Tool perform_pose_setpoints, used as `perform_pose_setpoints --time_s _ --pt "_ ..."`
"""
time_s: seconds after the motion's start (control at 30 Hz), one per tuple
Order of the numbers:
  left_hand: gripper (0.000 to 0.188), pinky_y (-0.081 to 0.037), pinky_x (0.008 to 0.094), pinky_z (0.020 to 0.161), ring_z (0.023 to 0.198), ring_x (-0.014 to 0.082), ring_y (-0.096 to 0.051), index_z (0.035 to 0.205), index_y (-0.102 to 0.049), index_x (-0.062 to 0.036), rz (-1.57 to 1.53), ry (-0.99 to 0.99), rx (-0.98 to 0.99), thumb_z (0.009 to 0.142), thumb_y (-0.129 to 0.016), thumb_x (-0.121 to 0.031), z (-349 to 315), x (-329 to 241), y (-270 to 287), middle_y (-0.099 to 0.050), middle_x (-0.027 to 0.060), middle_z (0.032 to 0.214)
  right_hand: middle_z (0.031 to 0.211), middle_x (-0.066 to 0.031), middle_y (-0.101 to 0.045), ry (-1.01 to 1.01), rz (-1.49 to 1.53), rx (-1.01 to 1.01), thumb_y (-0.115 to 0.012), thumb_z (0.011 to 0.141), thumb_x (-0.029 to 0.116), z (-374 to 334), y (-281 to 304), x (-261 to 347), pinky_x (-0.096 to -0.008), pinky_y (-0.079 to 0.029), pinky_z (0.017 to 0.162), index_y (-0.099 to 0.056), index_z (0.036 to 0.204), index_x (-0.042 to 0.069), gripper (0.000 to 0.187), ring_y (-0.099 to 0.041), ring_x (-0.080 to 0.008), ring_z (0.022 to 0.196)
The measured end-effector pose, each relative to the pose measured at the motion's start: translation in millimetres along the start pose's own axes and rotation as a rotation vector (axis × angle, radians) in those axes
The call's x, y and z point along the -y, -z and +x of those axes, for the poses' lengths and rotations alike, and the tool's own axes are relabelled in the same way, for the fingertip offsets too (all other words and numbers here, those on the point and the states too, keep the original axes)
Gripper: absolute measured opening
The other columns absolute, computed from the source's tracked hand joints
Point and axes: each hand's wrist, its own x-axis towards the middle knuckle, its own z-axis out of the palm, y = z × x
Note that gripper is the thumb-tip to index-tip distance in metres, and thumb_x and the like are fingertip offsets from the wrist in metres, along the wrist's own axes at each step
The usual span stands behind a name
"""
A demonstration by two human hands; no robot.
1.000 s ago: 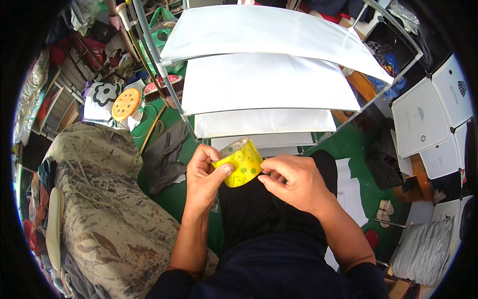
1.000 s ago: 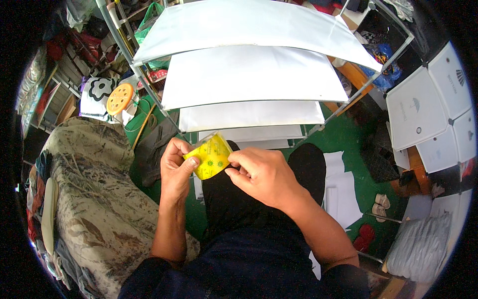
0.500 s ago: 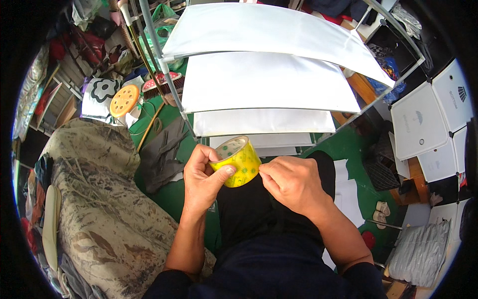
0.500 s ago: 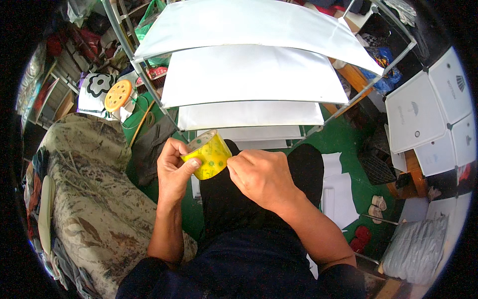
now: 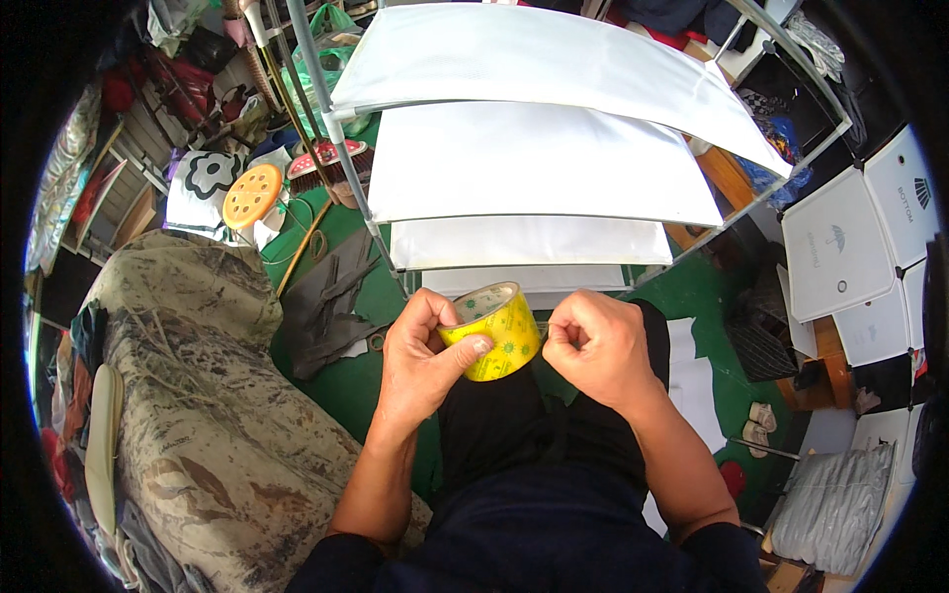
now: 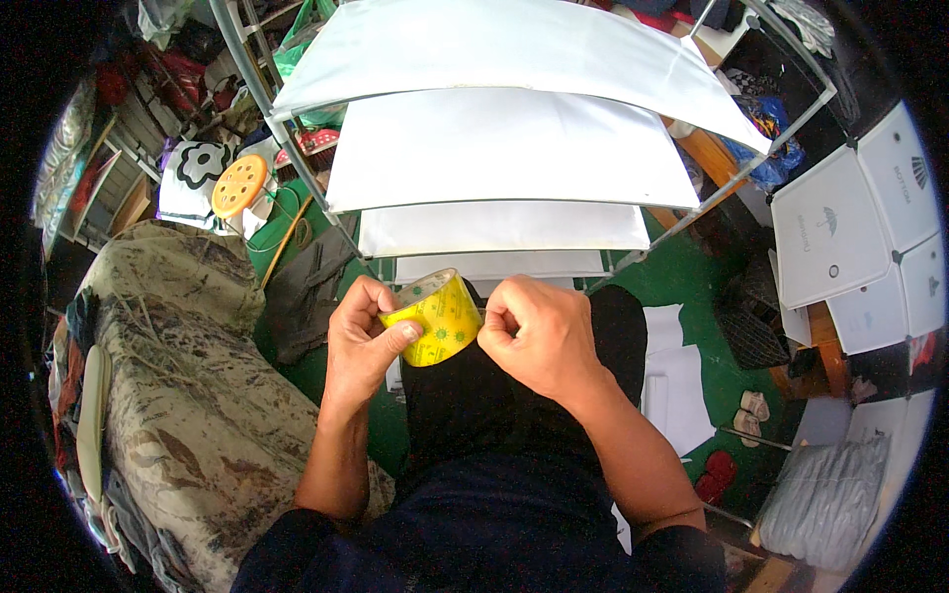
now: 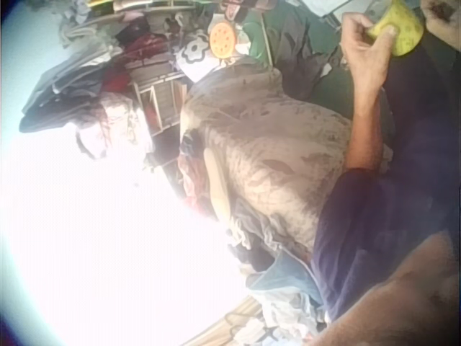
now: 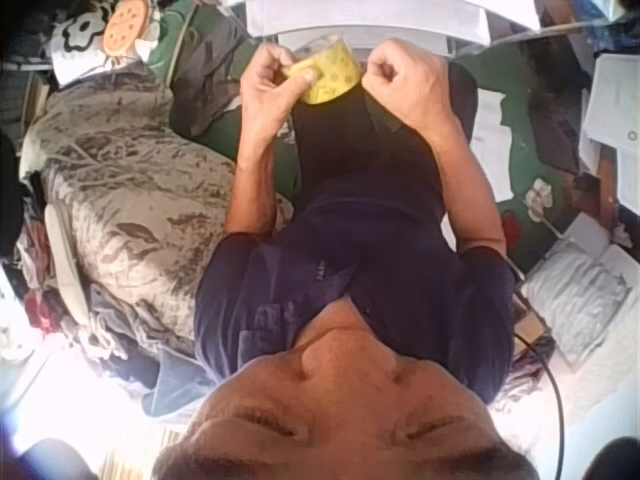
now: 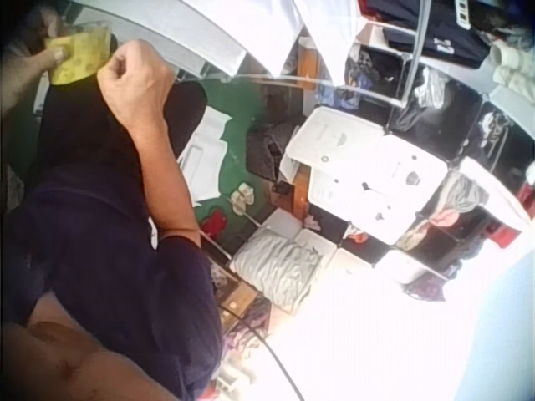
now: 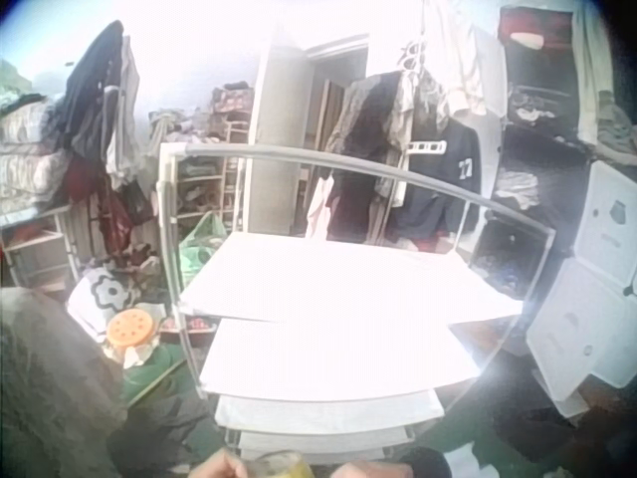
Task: The person assembles a white shelving unit by attaching white panels to a metal frame. They use a utility knife to trim edges and apply yellow tape to secure the panels in place.
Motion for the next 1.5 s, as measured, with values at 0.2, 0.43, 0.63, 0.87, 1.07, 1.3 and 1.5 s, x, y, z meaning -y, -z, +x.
perform_pose_setpoints --time_s 0.2,0.43,0.63,0.87,1.07,1.3,1.5 --pt "0.028 -0.044 0.0219 0.069 0.077 0.0038 -0.053 0.093 -0.051 -0.0090 -0.148 0.108 0.040 0.091 -0.079 -0.008 3.9 3.8 8.7 -0.057 -0.0032 0.085 0.084 -0.0052 -0.065 -0.092 0.378 0.193 -0.066 0.077 -0.008 -3.4 6.9 -4.5 -0.0261 -0.048 0.062 -0.057 0.081 0.002 0.013 -0.060 -0.0115 0.069" --pt "0.025 -0.043 0.0225 0.070 0.078 0.0042 -0.054 0.094 -0.054 -0.0099 -0.202 0.217 0.095 0.093 -0.078 -0.015 5.3 12.7 14.8 -0.060 -0.0027 0.085 0.090 -0.0097 -0.067 0.111 0.328 0.283 -0.062 0.078 -0.011 -0.9 12.0 -4.9 -0.0277 -0.052 0.067 -0.069 0.096 0.000 0.023 -0.065 -0.0180 0.073" --pt "0.023 -0.042 0.0222 0.071 0.078 0.0041 -0.053 0.094 -0.056 -0.0111 -0.254 0.302 0.155 0.094 -0.077 -0.018 6.1 19.9 17.5 -0.061 -0.0034 0.085 0.096 -0.0120 -0.066 0.320 0.226 0.342 -0.068 0.079 -0.007 0.0 20.1 -7.1 -0.0378 -0.056 0.068 -0.070 0.105 0.002 0.028 -0.067 -0.0298 0.079" --pt "0.022 -0.042 0.0205 0.066 0.074 0.0036 -0.054 0.096 -0.058 -0.0115 -0.348 0.441 0.249 0.093 -0.078 -0.021 5.5 30.9 17.4 -0.060 -0.0057 0.084 0.094 -0.0060 -0.062 0.600 -0.024 0.329 -0.074 0.074 0.003 2.4 27.4 -0.8 -0.0344 -0.054 0.063 -0.069 0.092 0.005 0.018 -0.064 -0.0232 0.079" --pt "0.023 -0.039 0.0177 0.060 0.070 0.0015 -0.051 0.096 -0.060 -0.0121 -0.415 0.549 0.346 0.098 -0.073 -0.031 5.0 55.6 16.6 -0.058 -0.0076 0.080 0.095 -0.0042 -0.059 0.750 -0.122 0.340 -0.072 0.077 0.010 -0.6 30.5 6.7 -0.0321 -0.053 0.063 -0.064 0.082 0.006 0.010 -0.059 -0.0205 0.082" --pt "0.018 -0.047 0.0240 0.072 0.086 0.0092 -0.059 0.115 -0.056 -0.0100 -0.279 0.380 0.166 0.106 -0.058 -0.026 2.8 60.8 -1.6 -0.067 0.0065 0.114 0.084 -0.0048 -0.055 0.614 -0.198 0.409 -0.069 0.081 0.010 -5.9 40.0 -4.2 -0.0334 -0.052 0.063 -0.059 0.077 0.005 0.012 -0.056 -0.0212 0.079" --pt "0.056 -0.044 0.0356 0.106 0.119 0.0195 -0.060 0.126 -0.054 -0.0040 -0.097 -0.010 0.402 0.084 -0.085 -0.025 -1.1 43.8 -12.1 -0.066 0.0106 0.125 0.085 -0.0084 -0.056 0.391 -0.218 0.296 -0.070 0.086 0.006 -8.6 47.3 -14.2 -0.0362 -0.052 0.062 -0.058 0.083 0.003 0.013 -0.058 -0.0269 0.077"
